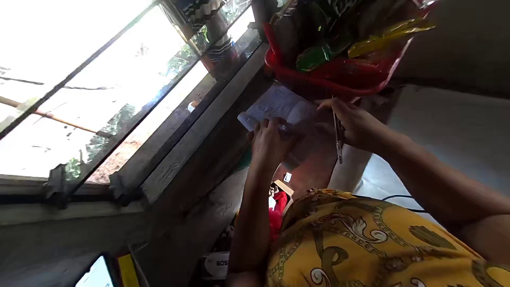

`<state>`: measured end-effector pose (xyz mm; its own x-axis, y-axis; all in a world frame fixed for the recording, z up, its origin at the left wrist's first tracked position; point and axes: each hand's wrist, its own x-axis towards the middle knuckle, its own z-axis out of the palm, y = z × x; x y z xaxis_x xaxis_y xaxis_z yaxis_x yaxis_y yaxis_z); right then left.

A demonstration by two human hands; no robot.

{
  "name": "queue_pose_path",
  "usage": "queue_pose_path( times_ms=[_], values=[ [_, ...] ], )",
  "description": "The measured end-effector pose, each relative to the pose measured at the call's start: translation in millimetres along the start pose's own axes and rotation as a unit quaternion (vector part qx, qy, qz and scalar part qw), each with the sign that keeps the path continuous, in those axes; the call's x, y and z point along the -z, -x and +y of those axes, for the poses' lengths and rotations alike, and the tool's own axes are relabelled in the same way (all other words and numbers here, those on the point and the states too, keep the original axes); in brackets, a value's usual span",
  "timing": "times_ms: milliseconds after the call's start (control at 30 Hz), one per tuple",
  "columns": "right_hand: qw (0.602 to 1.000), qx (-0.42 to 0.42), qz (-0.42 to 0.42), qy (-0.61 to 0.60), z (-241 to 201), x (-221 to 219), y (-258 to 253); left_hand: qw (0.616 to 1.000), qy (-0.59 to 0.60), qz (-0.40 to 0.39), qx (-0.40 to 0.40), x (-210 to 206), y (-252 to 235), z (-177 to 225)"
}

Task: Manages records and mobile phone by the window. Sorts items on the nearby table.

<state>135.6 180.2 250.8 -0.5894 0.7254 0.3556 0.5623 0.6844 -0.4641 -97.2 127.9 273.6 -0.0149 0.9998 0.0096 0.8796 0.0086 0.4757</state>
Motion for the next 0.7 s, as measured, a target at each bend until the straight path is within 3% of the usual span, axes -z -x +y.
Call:
queue_pose_path(
  times_ms=[167, 367, 567, 700],
  values=[
    [0.999, 0.041, 0.004, -0.020, -1, 4, -7, 0.994, 0.075, 0.021, -0.075, 0, 3, -10],
    [0.994, 0.032, 0.022, -0.102, -2, 4, -20, 0.979, 0.156, 0.075, -0.108, -7, 8, -26],
    [0.999, -0.012, -0.044, -0.027, -10, 3, -30, 0.975, 0.094, 0.196, -0.053, -14, 2, -45],
    [0.999, -0.016, -0.030, -0.027, -12, 2, -26, 0.962, 0.131, 0.234, -0.056, -35, -14, -54]
  ],
)
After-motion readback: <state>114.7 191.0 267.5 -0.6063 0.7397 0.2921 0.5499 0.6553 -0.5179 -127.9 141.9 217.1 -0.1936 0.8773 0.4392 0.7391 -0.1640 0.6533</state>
